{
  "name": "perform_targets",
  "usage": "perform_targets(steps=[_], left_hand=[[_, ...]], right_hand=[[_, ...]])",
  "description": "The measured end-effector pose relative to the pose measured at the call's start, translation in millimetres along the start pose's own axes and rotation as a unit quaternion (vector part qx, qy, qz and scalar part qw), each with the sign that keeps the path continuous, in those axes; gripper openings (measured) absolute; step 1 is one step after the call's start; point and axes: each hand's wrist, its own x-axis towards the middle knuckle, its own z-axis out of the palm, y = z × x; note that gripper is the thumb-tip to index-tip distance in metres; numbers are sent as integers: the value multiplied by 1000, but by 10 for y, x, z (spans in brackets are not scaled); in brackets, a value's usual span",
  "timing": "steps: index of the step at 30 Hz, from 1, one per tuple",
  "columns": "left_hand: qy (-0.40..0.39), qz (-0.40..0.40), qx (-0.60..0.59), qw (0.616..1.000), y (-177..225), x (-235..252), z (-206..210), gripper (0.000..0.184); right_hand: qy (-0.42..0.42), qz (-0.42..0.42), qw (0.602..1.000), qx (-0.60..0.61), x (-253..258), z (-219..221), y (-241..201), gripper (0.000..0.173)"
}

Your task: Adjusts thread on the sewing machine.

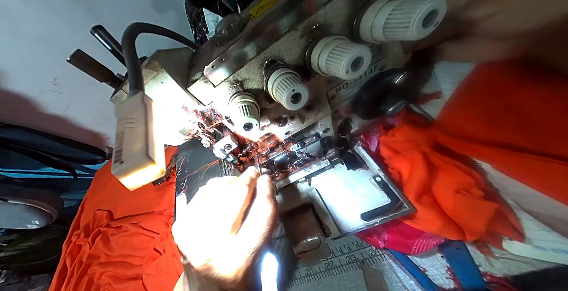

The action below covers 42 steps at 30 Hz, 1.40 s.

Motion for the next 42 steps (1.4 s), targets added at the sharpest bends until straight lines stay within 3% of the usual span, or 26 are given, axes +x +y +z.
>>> perform_targets(steps=[8, 16, 42], left_hand=[[-7, 25, 11, 1000, -14, 27, -6, 18], [-24, 22, 30, 999, 2, 20, -29, 19], [-22, 17, 61, 998, 55, 23, -27, 19]], right_hand=[[-34, -38, 999, 8, 40, -47, 59, 34], [0, -1, 999, 32, 29, 4, 14, 29], [1, 6, 1000, 27, 30, 11, -5, 31]])
